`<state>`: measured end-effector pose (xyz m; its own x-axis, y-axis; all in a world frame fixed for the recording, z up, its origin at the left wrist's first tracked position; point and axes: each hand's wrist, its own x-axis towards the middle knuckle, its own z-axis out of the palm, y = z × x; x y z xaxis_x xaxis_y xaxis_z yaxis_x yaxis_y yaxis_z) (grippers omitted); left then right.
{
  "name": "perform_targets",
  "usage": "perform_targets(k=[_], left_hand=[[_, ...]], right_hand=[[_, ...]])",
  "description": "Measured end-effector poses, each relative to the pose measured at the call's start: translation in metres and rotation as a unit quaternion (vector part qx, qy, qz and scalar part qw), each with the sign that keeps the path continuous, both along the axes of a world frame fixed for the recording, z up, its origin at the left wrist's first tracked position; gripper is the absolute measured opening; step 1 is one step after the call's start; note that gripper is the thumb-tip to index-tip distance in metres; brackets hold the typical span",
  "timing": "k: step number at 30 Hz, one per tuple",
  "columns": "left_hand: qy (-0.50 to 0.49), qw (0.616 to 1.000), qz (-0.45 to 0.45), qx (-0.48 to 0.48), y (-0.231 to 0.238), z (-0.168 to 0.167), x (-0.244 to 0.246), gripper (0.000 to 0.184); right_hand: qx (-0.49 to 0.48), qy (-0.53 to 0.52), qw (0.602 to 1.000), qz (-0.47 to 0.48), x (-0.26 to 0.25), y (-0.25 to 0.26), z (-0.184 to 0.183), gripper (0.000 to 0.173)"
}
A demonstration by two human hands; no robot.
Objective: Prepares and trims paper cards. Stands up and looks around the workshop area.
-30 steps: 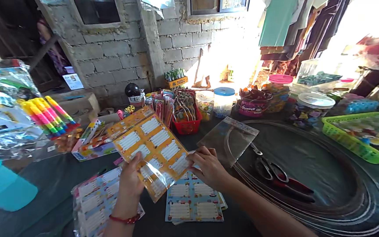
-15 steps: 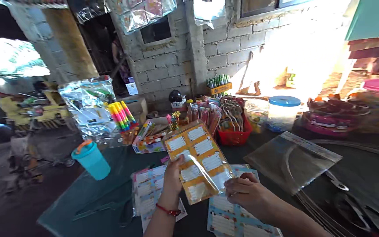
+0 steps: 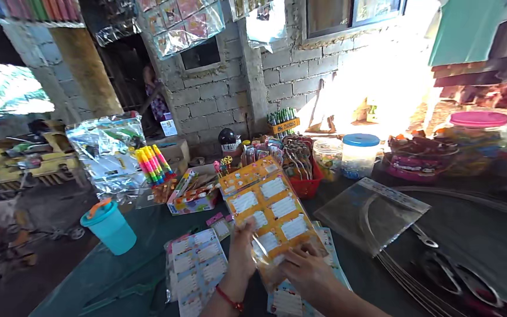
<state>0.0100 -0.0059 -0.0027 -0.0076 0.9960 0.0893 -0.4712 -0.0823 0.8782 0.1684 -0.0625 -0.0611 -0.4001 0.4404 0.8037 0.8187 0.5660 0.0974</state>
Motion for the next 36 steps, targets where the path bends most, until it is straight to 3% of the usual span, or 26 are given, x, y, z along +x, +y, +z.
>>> perform_targets(k=[2, 8, 12, 21, 26, 30, 33, 35, 36], left_hand=[[0.017, 1.000, 0.021, -0.015, 0.003, 0.004, -0.007, 0.025], [-0.084, 0.996, 0.004, -0.009, 0.018, 0.004, -0.015, 0.021], [-0.083, 0.997, 0.004, -0.004, 0.016, 0.005, -0.014, 0.020], [-0.112, 0.992, 0.026, -0.045, 0.025, 0.010, -0.021, 0.023], [-0.133, 0.988, 0.068, -0.035, 0.036, 0.012, -0.032, 0.023], [-0.147, 0.986, 0.074, -0.003, 0.036, 0.011, -0.033, 0.028], [-0.133, 0.987, 0.083, 0.044, 0.021, 0.015, -0.022, 0.021], [-0.120, 0.984, 0.098, 0.085, 0.012, 0.015, -0.016, 0.015], [-0.109, 0.982, 0.103, 0.111, 0.010, 0.014, -0.015, 0.014]], right_hand=[[0.014, -0.005, 0.999, 0.028, 0.000, -0.003, 0.005, 0.017], [-0.007, -0.001, 0.999, 0.043, 0.001, -0.005, 0.008, 0.011], [-0.059, -0.027, 0.997, 0.042, 0.004, -0.005, 0.009, 0.012], [0.005, -0.070, 0.991, 0.115, 0.030, 0.000, 0.019, 0.013], [-0.045, -0.058, 0.987, 0.140, 0.038, 0.005, 0.016, 0.015], [-0.197, 0.101, 0.960, 0.170, 0.028, 0.000, 0.012, 0.023], [-0.302, 0.307, 0.876, 0.216, 0.020, -0.006, 0.018, 0.025], [-0.282, 0.414, 0.832, 0.241, 0.016, -0.009, 0.020, 0.024], [-0.237, 0.431, 0.834, 0.248, 0.015, -0.010, 0.020, 0.022]])
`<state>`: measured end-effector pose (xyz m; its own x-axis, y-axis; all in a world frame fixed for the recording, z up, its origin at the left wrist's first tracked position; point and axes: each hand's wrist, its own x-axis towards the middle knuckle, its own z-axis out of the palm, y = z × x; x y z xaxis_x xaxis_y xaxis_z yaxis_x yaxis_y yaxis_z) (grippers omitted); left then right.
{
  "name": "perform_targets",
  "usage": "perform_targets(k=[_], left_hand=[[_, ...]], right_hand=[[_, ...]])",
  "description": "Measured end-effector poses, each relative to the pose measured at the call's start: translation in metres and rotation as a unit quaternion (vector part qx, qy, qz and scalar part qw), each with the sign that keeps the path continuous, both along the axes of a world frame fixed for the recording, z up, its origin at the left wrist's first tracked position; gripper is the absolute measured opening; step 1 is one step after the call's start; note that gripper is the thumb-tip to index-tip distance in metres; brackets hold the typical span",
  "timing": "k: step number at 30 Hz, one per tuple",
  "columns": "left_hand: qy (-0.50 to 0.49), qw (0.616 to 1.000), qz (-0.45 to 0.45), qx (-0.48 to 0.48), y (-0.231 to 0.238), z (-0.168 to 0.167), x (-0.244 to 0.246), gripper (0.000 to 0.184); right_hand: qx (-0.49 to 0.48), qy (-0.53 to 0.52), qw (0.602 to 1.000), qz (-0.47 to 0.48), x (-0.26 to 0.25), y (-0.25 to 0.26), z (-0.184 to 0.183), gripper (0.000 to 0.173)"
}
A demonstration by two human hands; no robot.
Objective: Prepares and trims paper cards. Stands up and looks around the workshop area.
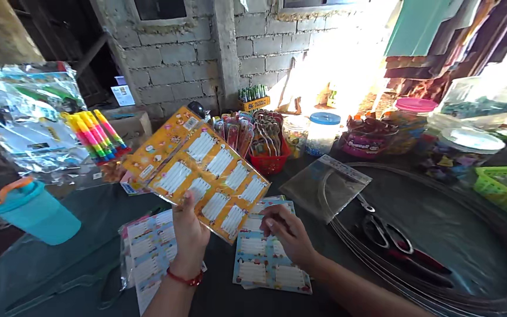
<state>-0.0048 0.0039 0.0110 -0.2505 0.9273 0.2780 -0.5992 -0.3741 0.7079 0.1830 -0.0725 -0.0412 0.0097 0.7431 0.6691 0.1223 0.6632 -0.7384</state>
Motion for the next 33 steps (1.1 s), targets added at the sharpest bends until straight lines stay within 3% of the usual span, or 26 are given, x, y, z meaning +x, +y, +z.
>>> perform_targets(k=[2, 4, 7, 9, 13, 16, 21, 26, 29, 33], left_hand=[[0.029, 0.998, 0.009, 0.059, -0.003, -0.005, 0.000, 0.015], [0.046, 0.992, -0.001, 0.116, -0.004, -0.010, 0.000, 0.020], [0.021, 0.993, -0.026, 0.110, -0.009, -0.011, 0.003, 0.020], [-0.013, 0.998, -0.030, 0.058, -0.011, -0.005, 0.005, 0.018], [-0.036, 0.998, -0.032, -0.026, -0.006, 0.001, 0.003, 0.017], [-0.040, 0.997, -0.047, -0.035, -0.006, -0.002, 0.004, 0.019], [-0.041, 0.994, -0.102, 0.028, -0.010, -0.011, 0.004, 0.018], [-0.035, 0.992, -0.056, 0.111, 0.006, 0.004, -0.028, 0.023], [-0.036, 0.997, -0.018, 0.068, 0.014, 0.011, -0.037, 0.026], [-0.075, 0.996, -0.039, 0.017, 0.016, 0.010, -0.035, 0.026]], right_hand=[[0.100, -0.043, 0.993, -0.039, 0.000, 0.000, 0.000, 0.024], [0.164, -0.167, 0.969, -0.078, 0.000, 0.000, 0.005, 0.025], [0.111, -0.295, 0.941, -0.126, -0.002, -0.001, 0.006, 0.028], [-0.008, -0.252, 0.963, -0.098, 0.000, -0.001, 0.007, 0.028], [-0.186, -0.025, 0.982, -0.010, 0.004, 0.003, 0.014, 0.031], [-0.264, 0.142, 0.953, 0.052, 0.001, 0.000, 0.019, 0.025], [-0.280, 0.309, 0.906, 0.074, 0.001, 0.004, 0.017, 0.020], [-0.234, 0.310, 0.921, 0.002, 0.018, 0.015, 0.017, 0.018], [-0.219, 0.283, 0.933, -0.041, 0.026, 0.020, 0.018, 0.018], [-0.207, 0.268, 0.939, -0.060, 0.031, 0.019, 0.023, 0.019]])
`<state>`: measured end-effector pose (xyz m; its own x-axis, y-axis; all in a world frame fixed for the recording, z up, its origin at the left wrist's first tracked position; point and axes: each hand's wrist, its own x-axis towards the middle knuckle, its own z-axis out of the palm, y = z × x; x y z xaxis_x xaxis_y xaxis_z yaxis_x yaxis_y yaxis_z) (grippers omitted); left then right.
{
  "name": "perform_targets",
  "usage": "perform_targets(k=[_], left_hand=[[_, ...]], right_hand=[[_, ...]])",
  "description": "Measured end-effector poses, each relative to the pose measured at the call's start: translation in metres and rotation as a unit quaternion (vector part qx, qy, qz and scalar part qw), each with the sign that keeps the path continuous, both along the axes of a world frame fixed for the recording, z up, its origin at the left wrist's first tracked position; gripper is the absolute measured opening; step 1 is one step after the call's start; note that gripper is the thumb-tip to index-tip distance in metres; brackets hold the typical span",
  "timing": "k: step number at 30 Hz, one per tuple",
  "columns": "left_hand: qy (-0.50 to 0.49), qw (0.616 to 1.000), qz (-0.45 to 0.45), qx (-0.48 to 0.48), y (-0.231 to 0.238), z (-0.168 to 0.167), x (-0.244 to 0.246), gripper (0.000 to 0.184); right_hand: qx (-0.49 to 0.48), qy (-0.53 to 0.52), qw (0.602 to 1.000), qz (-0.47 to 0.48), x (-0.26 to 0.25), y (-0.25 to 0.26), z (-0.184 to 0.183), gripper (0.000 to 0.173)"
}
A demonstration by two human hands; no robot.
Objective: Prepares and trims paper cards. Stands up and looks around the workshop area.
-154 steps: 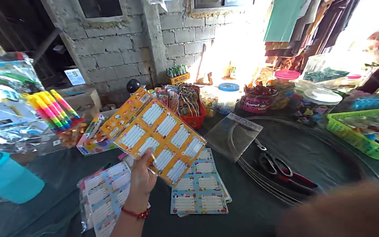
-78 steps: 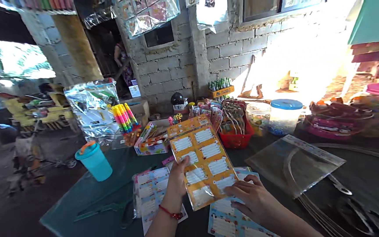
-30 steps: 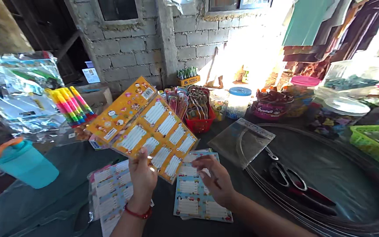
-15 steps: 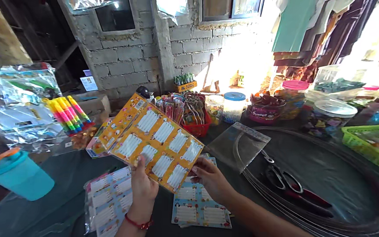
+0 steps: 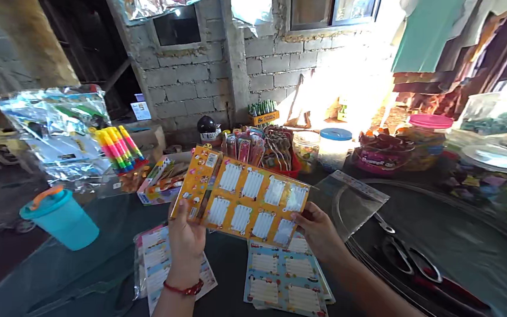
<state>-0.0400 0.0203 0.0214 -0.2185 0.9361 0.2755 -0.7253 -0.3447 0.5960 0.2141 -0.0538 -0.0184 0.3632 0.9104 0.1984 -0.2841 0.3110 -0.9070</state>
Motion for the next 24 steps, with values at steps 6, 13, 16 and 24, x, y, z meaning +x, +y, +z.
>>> perform_targets(k=[6, 13, 16, 24], left_hand=[[-0.039, 0.998, 0.013, -0.042, 0.006, 0.002, -0.008, 0.023], [-0.042, 0.992, 0.117, -0.017, 0.023, 0.002, -0.040, 0.022], [-0.060, 0.984, 0.167, -0.022, 0.028, 0.004, -0.057, 0.024], [-0.068, 0.977, 0.194, 0.061, 0.036, 0.003, -0.086, 0.031]], right_hand=[[0.012, 0.008, 1.000, 0.012, 0.005, -0.004, 0.004, 0.018], [0.107, -0.153, 0.980, -0.067, 0.054, -0.013, 0.025, 0.028], [0.123, -0.201, 0.955, -0.179, 0.073, -0.041, 0.046, 0.030], [0.262, -0.505, 0.753, -0.329, 0.021, -0.093, 0.010, 0.015]])
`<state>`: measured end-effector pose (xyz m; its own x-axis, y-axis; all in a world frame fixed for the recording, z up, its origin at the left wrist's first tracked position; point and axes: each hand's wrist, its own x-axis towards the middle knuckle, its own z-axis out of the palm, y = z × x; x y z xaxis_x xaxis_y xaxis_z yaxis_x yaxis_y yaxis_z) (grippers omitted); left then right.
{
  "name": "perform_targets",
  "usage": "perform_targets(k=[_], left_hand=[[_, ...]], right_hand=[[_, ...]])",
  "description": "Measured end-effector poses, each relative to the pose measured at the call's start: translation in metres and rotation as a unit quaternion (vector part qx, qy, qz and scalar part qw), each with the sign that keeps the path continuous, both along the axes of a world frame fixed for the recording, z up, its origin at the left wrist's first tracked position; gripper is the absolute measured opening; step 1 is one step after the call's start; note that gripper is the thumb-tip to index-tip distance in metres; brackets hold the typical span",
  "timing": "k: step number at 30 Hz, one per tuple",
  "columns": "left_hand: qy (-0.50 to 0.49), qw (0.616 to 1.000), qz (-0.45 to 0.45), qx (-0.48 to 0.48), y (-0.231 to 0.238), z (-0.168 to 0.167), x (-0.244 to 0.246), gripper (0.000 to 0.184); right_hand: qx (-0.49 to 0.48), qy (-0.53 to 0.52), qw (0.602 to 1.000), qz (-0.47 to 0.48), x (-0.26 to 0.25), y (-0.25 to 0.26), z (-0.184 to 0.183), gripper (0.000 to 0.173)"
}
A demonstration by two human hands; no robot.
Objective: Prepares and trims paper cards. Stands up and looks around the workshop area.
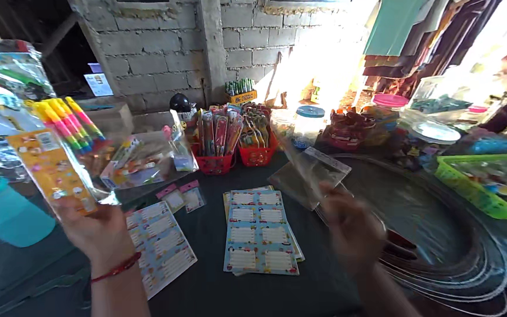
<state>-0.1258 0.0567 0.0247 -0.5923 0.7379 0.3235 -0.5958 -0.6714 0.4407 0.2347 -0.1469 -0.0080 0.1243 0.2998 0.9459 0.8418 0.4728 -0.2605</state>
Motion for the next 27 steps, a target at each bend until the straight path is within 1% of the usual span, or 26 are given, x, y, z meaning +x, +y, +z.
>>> perform_targets(k=[2, 3, 4, 5, 6, 8, 12, 14, 15, 16, 17, 18, 20, 21, 22, 23, 24, 25, 26, 27], left_hand=[[0.001, 1.000, -0.019, 0.019, -0.001, 0.000, 0.004, 0.029], [-0.002, 1.000, -0.024, 0.017, -0.002, 0.001, 0.008, 0.027], [-0.005, 1.000, -0.022, 0.011, -0.004, 0.003, 0.012, 0.026], [-0.002, 1.000, -0.023, 0.007, -0.005, 0.004, 0.015, 0.025], [0.004, 1.000, -0.029, 0.007, -0.006, 0.004, 0.017, 0.025], [0.007, 0.998, -0.056, 0.017, -0.005, 0.003, 0.021, 0.025], [0.036, 0.991, -0.127, 0.024, -0.007, 0.003, 0.029, 0.026], [0.082, 0.983, -0.159, 0.037, -0.014, 0.000, 0.037, 0.023], [0.128, 0.972, -0.185, 0.064, -0.022, -0.002, 0.041, 0.022], [0.178, 0.955, -0.217, 0.099, -0.033, 0.000, 0.046, 0.022], [0.219, 0.932, -0.256, 0.135, -0.047, 0.005, 0.053, 0.024], [0.267, 0.900, -0.300, 0.170, -0.062, 0.014, 0.060, 0.023], [0.372, 0.816, -0.355, 0.266, -0.089, 0.033, 0.075, 0.023], [0.392, 0.784, -0.376, 0.302, -0.098, 0.042, 0.084, 0.024], [0.396, 0.770, -0.391, 0.311, -0.107, 0.051, 0.093, 0.024], [0.390, 0.774, -0.402, 0.295, -0.113, 0.059, 0.103, 0.024], [0.377, 0.790, -0.408, 0.261, -0.116, 0.067, 0.112, 0.024], [0.364, 0.810, -0.403, 0.221, -0.115, 0.072, 0.120, 0.027], [0.358, 0.829, -0.387, 0.188, -0.110, 0.075, 0.128, 0.033], [0.362, 0.843, -0.362, 0.165, -0.101, 0.075, 0.135, 0.037]], right_hand=[[-0.068, -0.112, 0.991, 0.002, -0.031, 0.008, -0.049, 0.014], [-0.136, -0.172, 0.976, 0.006, -0.043, 0.009, -0.070, 0.012], [-0.221, -0.215, 0.951, 0.024, -0.051, 0.007, -0.081, 0.012], [-0.292, -0.232, 0.926, 0.050, -0.055, 0.007, -0.085, 0.016], [-0.327, -0.240, 0.912, 0.061, -0.055, 0.007, -0.085, 0.017], [-0.338, -0.245, 0.906, 0.069, -0.053, 0.008, -0.083, 0.016], [-0.306, -0.221, 0.923, 0.074, -0.052, 0.014, -0.089, 0.014], [-0.302, -0.162, 0.934, 0.102, -0.050, 0.010, -0.079, 0.020], [-0.276, -0.126, 0.947, 0.100, -0.048, 0.006, -0.070, 0.025], [-0.224, -0.099, 0.966, 0.081, -0.045, 0.003, -0.058, 0.031], [-0.163, -0.076, 0.982, 0.064, -0.040, 0.000, -0.042, 0.037], [-0.113, -0.059, 0.990, 0.058, -0.033, -0.003, -0.023, 0.043], [-0.038, -0.055, 0.995, 0.075, -0.019, -0.011, 0.017, 0.054], [-0.020, -0.066, 0.994, 0.090, -0.014, -0.015, 0.033, 0.054], [-0.012, -0.077, 0.991, 0.113, -0.009, -0.018, 0.047, 0.046], [-0.006, -0.078, 0.987, 0.140, -0.005, -0.018, 0.057, 0.035], [-0.006, -0.066, 0.985, 0.160, 0.000, -0.016, 0.066, 0.025], [-0.021, -0.040, 0.983, 0.177, 0.005, -0.012, 0.072, 0.021], [-0.053, 0.000, 0.982, 0.183, 0.012, -0.007, 0.076, 0.023], [-0.093, 0.052, 0.979, 0.176, 0.021, -0.002, 0.079, 0.032]])
